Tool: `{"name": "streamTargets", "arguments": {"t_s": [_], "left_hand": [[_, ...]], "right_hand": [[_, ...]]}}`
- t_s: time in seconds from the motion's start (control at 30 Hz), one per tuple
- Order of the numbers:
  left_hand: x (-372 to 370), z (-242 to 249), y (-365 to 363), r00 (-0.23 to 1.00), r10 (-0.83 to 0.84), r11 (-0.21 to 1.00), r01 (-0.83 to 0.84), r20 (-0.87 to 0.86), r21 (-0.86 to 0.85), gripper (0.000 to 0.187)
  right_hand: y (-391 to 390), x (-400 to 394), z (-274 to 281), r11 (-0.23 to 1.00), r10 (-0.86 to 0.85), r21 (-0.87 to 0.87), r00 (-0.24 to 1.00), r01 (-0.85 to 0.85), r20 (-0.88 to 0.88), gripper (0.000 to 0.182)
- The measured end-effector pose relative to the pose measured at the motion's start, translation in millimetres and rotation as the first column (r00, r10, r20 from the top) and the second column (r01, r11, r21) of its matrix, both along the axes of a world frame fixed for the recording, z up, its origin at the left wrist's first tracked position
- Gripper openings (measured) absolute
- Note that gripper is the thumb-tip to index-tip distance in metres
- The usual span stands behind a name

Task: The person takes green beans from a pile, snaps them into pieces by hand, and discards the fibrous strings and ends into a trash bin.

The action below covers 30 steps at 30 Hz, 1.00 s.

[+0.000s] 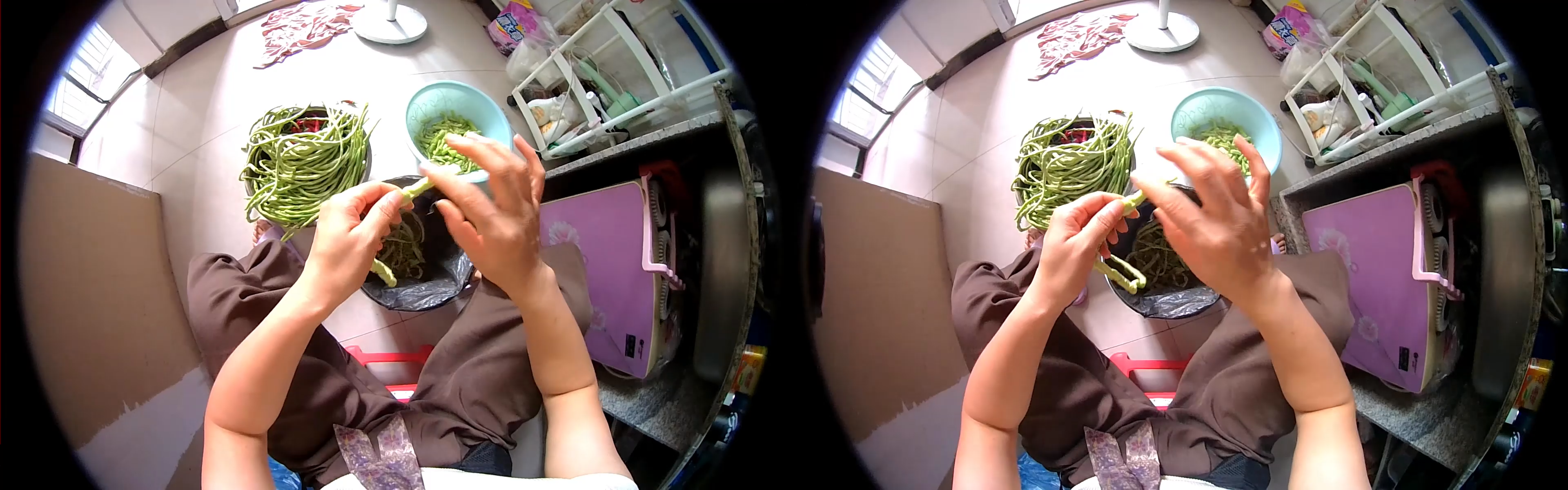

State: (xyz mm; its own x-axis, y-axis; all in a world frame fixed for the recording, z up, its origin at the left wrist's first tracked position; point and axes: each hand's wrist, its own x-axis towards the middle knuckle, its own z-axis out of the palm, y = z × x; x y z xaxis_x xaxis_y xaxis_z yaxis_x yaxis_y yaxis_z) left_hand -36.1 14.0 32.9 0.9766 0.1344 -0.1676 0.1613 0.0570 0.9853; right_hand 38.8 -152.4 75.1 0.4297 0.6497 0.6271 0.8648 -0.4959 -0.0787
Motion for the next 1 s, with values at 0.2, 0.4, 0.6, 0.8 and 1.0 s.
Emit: {"name": "streamTargets", "arguments": {"t_s": [0.2,0.4,0.6,0.8,1.0], "left_hand": [[1.8,-0.6,-4.0,0.998,-0.054,0.997,0.052,0.032,0.051,0.019],[1.7,7.3,-11.0,0.897,-0.103,0.671,-0.258,0.431,0.696,0.019],[1.1,10.6,-18.5,0.857,-0.074,0.668,-0.337,0.511,0.663,0.016],[3.3,13.8,-21.1,0.875,0.119,0.869,-0.32,0.469,0.377,0.016],[2.1,8.1,-25.4,0.945,0.127,0.977,-0.171,0.301,0.125,0.015]], "right_hand": [[-3.1,4.9,-19.4,0.998,0.059,-0.022,0.998,-0.059,0.004,0.012],[0.9,-2.5,-26.8,0.999,0.047,-0.028,0.999,-0.046,0.026,0.009],[5.8,-10.0,-21.2,0.99,-0.012,0.137,0.977,0.042,-0.214,0.007],[5.3,-9.8,-29.9,0.701,0.615,0.647,0.205,0.301,-0.762,0.013],[-3.0,14.3,-35.1,0.329,0.862,0.755,0.146,0.567,-0.485,0.018]]}}
